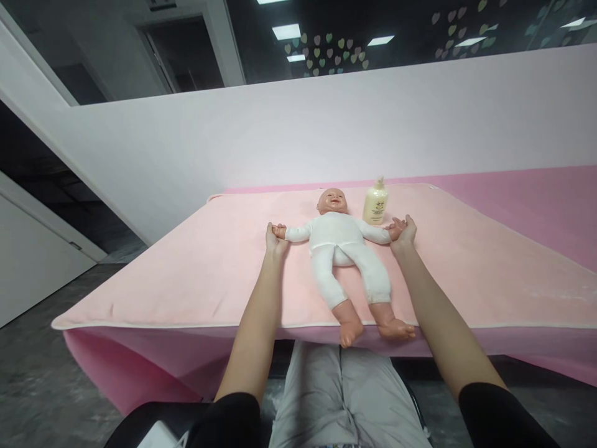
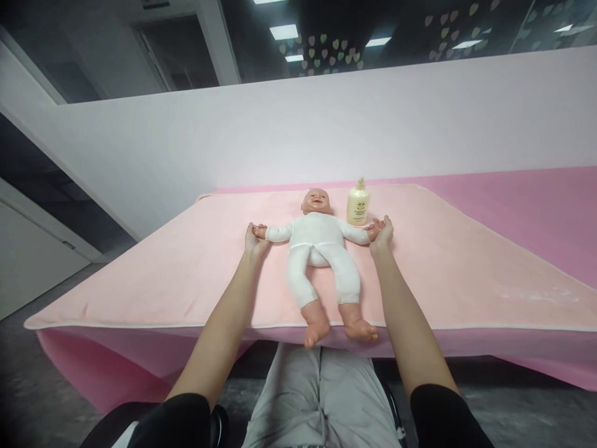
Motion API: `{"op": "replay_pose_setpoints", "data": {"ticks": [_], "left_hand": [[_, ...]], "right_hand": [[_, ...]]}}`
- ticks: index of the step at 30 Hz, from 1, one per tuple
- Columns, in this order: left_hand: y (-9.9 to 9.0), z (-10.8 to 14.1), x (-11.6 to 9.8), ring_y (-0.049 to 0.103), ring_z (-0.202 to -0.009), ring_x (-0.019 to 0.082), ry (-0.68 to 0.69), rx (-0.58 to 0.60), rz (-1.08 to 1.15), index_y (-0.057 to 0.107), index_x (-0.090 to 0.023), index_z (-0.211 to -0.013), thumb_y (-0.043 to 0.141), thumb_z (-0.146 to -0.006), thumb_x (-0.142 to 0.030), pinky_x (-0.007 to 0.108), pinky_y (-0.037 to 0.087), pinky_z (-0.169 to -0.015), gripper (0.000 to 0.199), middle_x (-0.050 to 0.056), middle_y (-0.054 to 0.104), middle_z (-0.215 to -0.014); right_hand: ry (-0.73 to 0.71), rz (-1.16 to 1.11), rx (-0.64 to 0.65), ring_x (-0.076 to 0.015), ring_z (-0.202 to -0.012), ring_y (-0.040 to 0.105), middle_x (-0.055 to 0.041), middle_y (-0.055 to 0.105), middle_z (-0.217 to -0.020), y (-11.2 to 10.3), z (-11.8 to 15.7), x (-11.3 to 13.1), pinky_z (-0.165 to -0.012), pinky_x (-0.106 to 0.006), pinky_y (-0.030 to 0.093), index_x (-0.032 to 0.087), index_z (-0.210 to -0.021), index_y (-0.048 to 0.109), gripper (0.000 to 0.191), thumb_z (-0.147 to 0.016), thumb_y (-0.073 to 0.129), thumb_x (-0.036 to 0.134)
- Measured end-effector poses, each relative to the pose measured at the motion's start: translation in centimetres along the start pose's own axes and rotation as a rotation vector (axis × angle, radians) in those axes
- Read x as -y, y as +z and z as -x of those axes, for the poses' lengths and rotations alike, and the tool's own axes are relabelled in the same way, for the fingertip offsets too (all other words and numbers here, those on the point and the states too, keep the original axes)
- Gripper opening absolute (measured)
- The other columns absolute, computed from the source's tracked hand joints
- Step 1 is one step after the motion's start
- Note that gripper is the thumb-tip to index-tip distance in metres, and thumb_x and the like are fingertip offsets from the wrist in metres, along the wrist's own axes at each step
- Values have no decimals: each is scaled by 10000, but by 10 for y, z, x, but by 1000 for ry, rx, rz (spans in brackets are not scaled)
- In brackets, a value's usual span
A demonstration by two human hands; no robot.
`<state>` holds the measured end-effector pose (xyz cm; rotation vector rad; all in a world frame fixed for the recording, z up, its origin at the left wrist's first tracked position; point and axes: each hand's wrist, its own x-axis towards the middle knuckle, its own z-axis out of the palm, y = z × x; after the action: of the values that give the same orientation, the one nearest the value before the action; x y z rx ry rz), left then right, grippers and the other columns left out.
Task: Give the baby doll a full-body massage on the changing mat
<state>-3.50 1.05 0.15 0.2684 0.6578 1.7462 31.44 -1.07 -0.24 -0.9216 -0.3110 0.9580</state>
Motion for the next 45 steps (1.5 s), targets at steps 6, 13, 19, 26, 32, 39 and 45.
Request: {"op": "replay_pose_setpoints", "data": {"ticks": [6, 13, 19, 26, 32, 39, 45], "left_hand": [[3, 4, -2, 497, -463, 49, -71, -13, 96, 390, -187, -615, 496, -887, -247, 185, 474, -578, 298, -62, 481, -511], [0, 1, 1, 449, -424, 24, -53, -69, 5, 367, -188, -615, 568, -806, -113, 152, 431, -557, 287, -95, 421, -491], [-1, 1, 2, 449, -431, 32, -80, -41, 51, 375, -184, -604, 551, -799, -97, 165, 424, -562, 277, -86, 429, -491], [0, 6, 1, 451, -427, 47, -58, -45, 157, 389, -184, -640, 570, -837, -254, 185, 413, -562, 276, -84, 425, -490], [-1, 9, 0, 476, -445, 85, -48, -74, 302, 472, -187, -731, 298, -929, -503, 213, 406, -536, 412, -41, 458, -504], [1, 9, -1, 479, -459, 75, -73, -54, 261, 468, -183, -739, 414, -908, -287, 203, 406, -568, 206, -53, 455, -503], [-1, 5, -1, 483, -454, 70, -64, -44, 251, 452, -189, -735, 436, -894, -269, 194, 408, -562, 179, -61, 458, -497]], "right_hand": [[17, 51, -13, -89, -458, 492, 61, 460, -569, 0, 2, -1, -517, -221, 506, 194, -778, 497, 143, -807, 480, 332], [-24, 124, -56, -102, -463, 494, 61, 470, -536, -1, 0, -2, -513, -238, 510, 182, -779, 549, 119, -759, 516, 295], [-48, 143, -81, -107, -459, 502, 74, 471, -495, 0, 1, -2, -504, -229, 508, 191, -756, 532, 56, -704, 531, 210], [-44, 143, -114, -107, -452, 500, 81, 481, -506, 1, 4, -2, -494, -228, 508, 214, -718, 465, 141, -675, 596, 181], [10, -51, -51, -93, -415, 468, 49, 507, -602, 2, 2, 2, -458, -247, 499, 216, -735, 434, 204, -817, 482, 397], [41, 67, -55, -98, -421, 485, 64, 439, -521, 1, -1, 1, -463, -230, 503, 203, -739, 512, 131, -774, 522, 329], [8, 104, -80, -103, -436, 504, 65, 462, -488, 0, -3, -1, -478, -226, 516, 185, -749, 570, 58, -721, 538, 223]]}}
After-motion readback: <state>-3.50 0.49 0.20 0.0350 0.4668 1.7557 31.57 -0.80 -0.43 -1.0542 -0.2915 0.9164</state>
